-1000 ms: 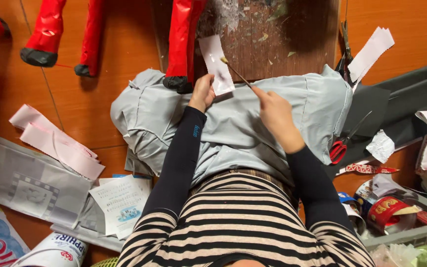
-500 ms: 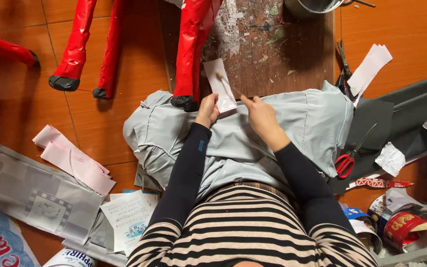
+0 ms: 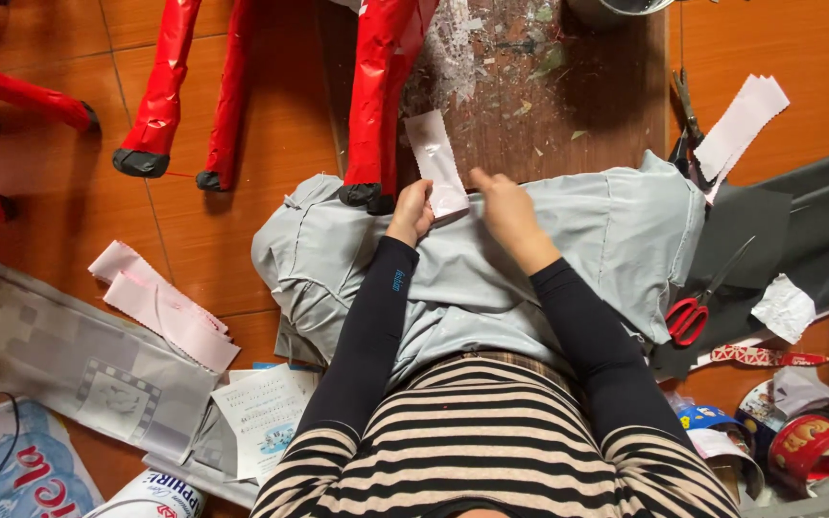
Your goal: Applying red paper strips and adhesive to a horse-shaped figure.
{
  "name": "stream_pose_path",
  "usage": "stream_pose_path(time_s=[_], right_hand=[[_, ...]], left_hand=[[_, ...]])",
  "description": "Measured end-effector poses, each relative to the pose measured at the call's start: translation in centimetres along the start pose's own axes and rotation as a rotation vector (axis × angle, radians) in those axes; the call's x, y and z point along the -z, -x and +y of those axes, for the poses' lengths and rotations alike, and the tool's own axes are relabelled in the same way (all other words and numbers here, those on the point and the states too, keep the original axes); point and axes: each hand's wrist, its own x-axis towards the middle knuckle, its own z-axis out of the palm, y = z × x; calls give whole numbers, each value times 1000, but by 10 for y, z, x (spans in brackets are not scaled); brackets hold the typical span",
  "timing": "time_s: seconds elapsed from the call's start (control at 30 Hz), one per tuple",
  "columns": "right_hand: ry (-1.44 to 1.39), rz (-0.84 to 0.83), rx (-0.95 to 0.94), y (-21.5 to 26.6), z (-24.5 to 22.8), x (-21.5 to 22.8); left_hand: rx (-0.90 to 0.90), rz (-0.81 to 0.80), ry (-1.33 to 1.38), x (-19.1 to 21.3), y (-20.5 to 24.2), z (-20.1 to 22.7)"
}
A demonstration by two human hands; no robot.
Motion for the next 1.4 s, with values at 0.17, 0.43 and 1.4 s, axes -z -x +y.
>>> stream_pose_path(time_s=[0.17,0.43,1.4], right_hand=[[12,124,-25,28,17,47],[186,13,-20,66,18,66],[-258,594,100,-71,0,223]], left_hand=[[36,15,15,-6,12,6],[45,-97,134,-20,31,14],[36,-239,-167,-61,91,57]])
